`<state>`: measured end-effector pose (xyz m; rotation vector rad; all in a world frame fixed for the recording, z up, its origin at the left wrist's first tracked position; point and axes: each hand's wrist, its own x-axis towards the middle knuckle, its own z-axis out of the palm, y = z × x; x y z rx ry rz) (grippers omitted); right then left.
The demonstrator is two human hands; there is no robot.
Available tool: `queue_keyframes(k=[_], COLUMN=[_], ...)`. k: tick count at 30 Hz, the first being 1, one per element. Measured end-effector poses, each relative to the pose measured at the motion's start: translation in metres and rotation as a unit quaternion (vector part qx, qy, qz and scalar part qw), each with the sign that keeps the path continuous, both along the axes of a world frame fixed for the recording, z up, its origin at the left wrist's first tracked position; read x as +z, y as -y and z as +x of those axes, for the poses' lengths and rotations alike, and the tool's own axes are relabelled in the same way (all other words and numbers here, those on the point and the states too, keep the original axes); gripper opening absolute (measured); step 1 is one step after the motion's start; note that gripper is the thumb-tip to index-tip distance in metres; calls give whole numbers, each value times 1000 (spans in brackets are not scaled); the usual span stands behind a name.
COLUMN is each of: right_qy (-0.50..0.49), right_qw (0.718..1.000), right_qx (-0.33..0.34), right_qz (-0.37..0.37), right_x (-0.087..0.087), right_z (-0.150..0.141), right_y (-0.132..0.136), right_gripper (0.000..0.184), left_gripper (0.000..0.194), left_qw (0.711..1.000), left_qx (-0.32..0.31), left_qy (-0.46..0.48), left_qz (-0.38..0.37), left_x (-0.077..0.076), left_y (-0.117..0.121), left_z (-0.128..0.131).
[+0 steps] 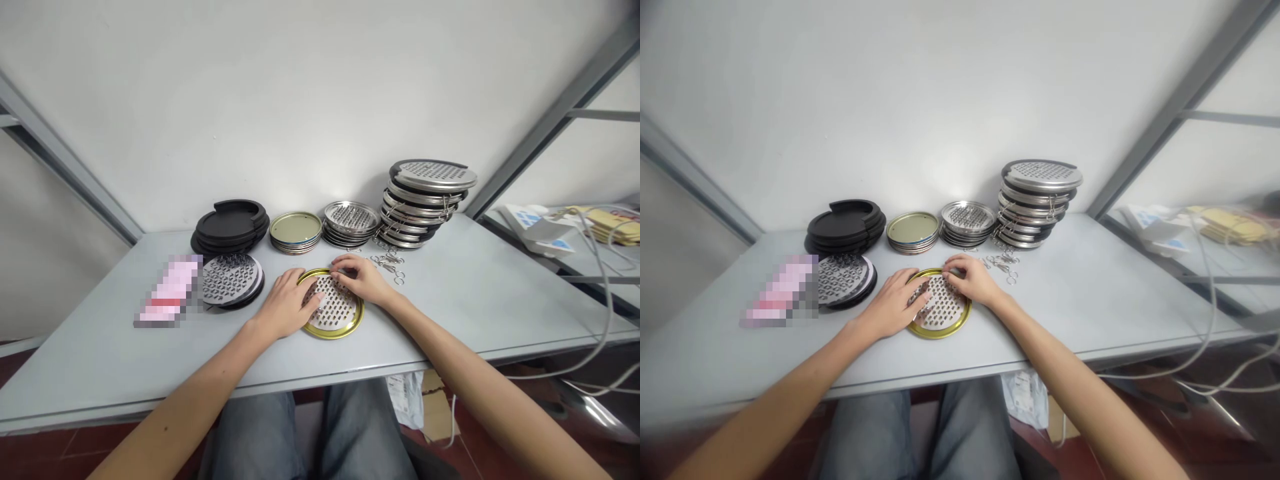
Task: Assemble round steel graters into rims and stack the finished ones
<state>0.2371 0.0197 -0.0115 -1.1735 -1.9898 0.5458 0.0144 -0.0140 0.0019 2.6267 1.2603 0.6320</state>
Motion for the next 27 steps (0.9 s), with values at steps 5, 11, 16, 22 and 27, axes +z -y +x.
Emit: queue_keyframes(k=[5, 11, 16, 22, 27], right_qy=[-3, 1, 6, 0, -11], right_qw=[1000, 1000, 1000, 1000, 999], right_qx=[7, 12, 20, 10, -29], right_qz=[-7, -11, -8, -17, -16], right_x=[-3, -3, 1, 3, 7], right_z=[1, 0, -2, -2, 1], right_y=[-1, 0, 2, 2, 3], right_gripper=[10, 12, 12, 16, 20], left_gripper=[35, 36, 37, 38, 37], left_qw=[1000, 1000, 1000, 1000, 1000], left_qx=[0, 1, 6, 10, 8], left_qy=[-2, -5, -7, -18, -3], left_qz=[6, 4, 7, 8, 0], left_x=[0, 0, -1, -2, -1], left_y=[0, 0, 0, 0, 0], left_z=[0, -1, -1, -1, -1])
